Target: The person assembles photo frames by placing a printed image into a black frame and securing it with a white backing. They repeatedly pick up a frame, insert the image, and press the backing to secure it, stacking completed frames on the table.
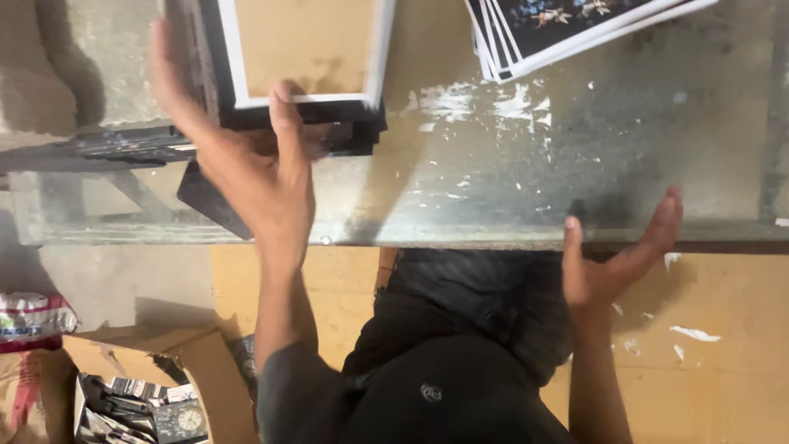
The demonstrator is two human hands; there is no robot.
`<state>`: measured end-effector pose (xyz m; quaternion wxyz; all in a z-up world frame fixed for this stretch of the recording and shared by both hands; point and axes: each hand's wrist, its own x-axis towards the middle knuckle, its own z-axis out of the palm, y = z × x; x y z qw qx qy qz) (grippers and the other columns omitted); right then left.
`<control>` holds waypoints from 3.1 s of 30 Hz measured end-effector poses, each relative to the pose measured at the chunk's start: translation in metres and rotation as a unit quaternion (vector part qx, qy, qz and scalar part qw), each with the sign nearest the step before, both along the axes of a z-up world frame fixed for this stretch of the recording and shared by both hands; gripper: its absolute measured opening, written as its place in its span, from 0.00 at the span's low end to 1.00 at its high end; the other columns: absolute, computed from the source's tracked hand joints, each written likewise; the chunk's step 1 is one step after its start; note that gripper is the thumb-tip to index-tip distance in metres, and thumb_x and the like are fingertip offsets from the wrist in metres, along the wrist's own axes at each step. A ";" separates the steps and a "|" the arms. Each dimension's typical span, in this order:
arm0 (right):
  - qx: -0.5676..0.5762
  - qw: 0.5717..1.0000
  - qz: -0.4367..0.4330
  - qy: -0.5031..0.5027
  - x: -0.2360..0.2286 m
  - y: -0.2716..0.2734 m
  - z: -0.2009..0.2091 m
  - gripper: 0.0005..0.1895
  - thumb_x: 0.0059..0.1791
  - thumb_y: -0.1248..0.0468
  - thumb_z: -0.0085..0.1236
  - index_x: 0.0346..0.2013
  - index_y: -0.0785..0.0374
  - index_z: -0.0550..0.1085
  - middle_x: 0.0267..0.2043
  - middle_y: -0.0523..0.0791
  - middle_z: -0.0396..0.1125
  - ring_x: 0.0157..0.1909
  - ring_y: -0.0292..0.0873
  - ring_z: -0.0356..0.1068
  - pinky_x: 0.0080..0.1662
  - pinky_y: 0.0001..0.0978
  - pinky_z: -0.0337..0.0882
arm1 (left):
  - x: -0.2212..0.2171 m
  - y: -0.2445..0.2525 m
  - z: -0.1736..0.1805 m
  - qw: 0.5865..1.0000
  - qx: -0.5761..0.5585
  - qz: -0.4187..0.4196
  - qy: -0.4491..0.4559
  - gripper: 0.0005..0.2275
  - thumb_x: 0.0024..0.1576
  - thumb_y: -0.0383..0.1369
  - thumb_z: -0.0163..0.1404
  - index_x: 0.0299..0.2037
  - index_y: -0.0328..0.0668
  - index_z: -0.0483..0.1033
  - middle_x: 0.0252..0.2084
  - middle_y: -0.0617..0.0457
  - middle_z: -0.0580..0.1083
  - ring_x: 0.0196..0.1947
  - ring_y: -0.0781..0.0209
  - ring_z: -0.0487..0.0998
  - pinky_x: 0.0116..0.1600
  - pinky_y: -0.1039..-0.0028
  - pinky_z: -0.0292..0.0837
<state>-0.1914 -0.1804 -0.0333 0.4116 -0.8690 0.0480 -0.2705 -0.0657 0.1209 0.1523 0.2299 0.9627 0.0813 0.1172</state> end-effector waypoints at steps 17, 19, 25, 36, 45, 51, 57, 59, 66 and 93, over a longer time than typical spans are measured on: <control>-0.115 0.992 -0.024 0.039 0.047 0.007 0.005 0.39 0.53 0.65 0.68 0.73 0.66 0.57 0.75 0.54 0.57 0.80 0.63 0.46 0.77 0.59 0.48 | 0.032 -0.026 -0.038 0.945 0.152 -0.194 -0.214 0.19 0.70 0.40 0.52 0.66 0.40 0.68 0.54 0.47 0.75 0.58 0.48 0.76 0.67 0.52 0.71; -0.128 0.991 -0.024 0.018 0.047 0.008 0.002 0.38 0.53 0.66 0.68 0.72 0.67 0.58 0.74 0.53 0.59 0.79 0.63 0.48 0.77 0.58 0.49 | 0.061 -0.054 -0.051 0.921 0.071 -0.301 -0.237 0.14 0.67 0.38 0.53 0.60 0.43 0.73 0.50 0.46 0.76 0.54 0.45 0.77 0.62 0.55 0.72; -0.125 0.991 -0.044 -0.013 0.048 0.007 0.000 0.33 0.51 0.67 0.66 0.68 0.67 0.62 0.68 0.53 0.63 0.75 0.63 0.54 0.74 0.57 0.53 | 0.122 -0.151 -0.088 0.938 -0.014 -0.346 0.004 0.13 0.55 0.41 0.60 0.41 0.41 0.80 0.33 0.40 0.79 0.36 0.36 0.80 0.39 0.49 0.72; -0.109 0.991 -0.068 -0.031 0.053 0.009 0.004 0.27 0.47 0.69 0.65 0.60 0.68 0.69 0.60 0.51 0.69 0.70 0.60 0.61 0.68 0.51 0.61 | 0.132 -0.187 -0.119 0.867 -0.010 -0.489 -0.092 0.12 0.51 0.24 0.53 0.43 0.46 0.84 0.36 0.40 0.77 0.36 0.38 0.81 0.40 0.52 0.75; -0.111 0.990 -0.075 -0.038 0.053 0.010 0.002 0.26 0.47 0.70 0.65 0.59 0.67 0.69 0.60 0.50 0.69 0.68 0.60 0.61 0.68 0.50 0.61 | 0.160 -0.211 -0.120 0.899 -0.023 -0.432 -0.070 0.09 0.51 0.31 0.59 0.38 0.37 0.77 0.33 0.42 0.78 0.34 0.38 0.80 0.35 0.51 0.73; -0.115 0.988 -0.085 -0.050 0.053 0.011 -0.001 0.24 0.47 0.70 0.64 0.58 0.67 0.70 0.59 0.49 0.70 0.68 0.59 0.62 0.68 0.49 0.62 | 0.165 -0.229 -0.134 0.873 0.053 -0.451 -0.174 0.03 0.47 0.27 0.58 0.29 0.35 0.79 0.35 0.41 0.78 0.33 0.42 0.82 0.33 0.53 0.75; -0.090 0.992 -0.078 -0.036 0.056 0.013 0.008 0.23 0.46 0.70 0.65 0.56 0.66 0.71 0.58 0.48 0.71 0.68 0.57 0.63 0.67 0.47 0.63 | 0.186 -0.210 -0.101 0.909 -0.127 -0.395 -0.040 0.06 0.46 0.33 0.60 0.27 0.39 0.80 0.29 0.43 0.79 0.32 0.43 0.81 0.39 0.56 0.75; -0.067 0.995 -0.063 -0.023 0.058 0.012 0.021 0.23 0.46 0.70 0.65 0.56 0.65 0.72 0.58 0.48 0.71 0.68 0.56 0.63 0.66 0.46 0.63 | 0.193 -0.205 -0.099 0.898 -0.173 -0.405 0.011 0.06 0.45 0.34 0.60 0.27 0.42 0.80 0.28 0.45 0.79 0.31 0.46 0.82 0.40 0.59 0.75; -0.144 0.986 0.058 -0.062 0.137 -0.023 0.057 0.39 0.53 0.66 0.60 0.73 0.71 0.51 0.71 0.55 0.63 0.78 0.57 0.48 0.74 0.53 0.47 | 0.202 -0.207 -0.132 0.884 -0.157 -0.439 0.036 0.08 0.46 0.36 0.62 0.27 0.41 0.80 0.30 0.45 0.80 0.33 0.50 0.83 0.40 0.63 0.74; -0.304 0.951 -0.057 -0.023 0.178 -0.030 0.017 0.22 0.53 0.58 0.65 0.62 0.53 0.73 0.68 0.47 0.54 0.69 0.56 0.48 0.70 0.62 0.47 | 0.197 -0.199 -0.128 0.888 -0.138 -0.438 -0.004 0.08 0.44 0.34 0.64 0.26 0.41 0.79 0.27 0.45 0.79 0.31 0.47 0.82 0.38 0.60 0.75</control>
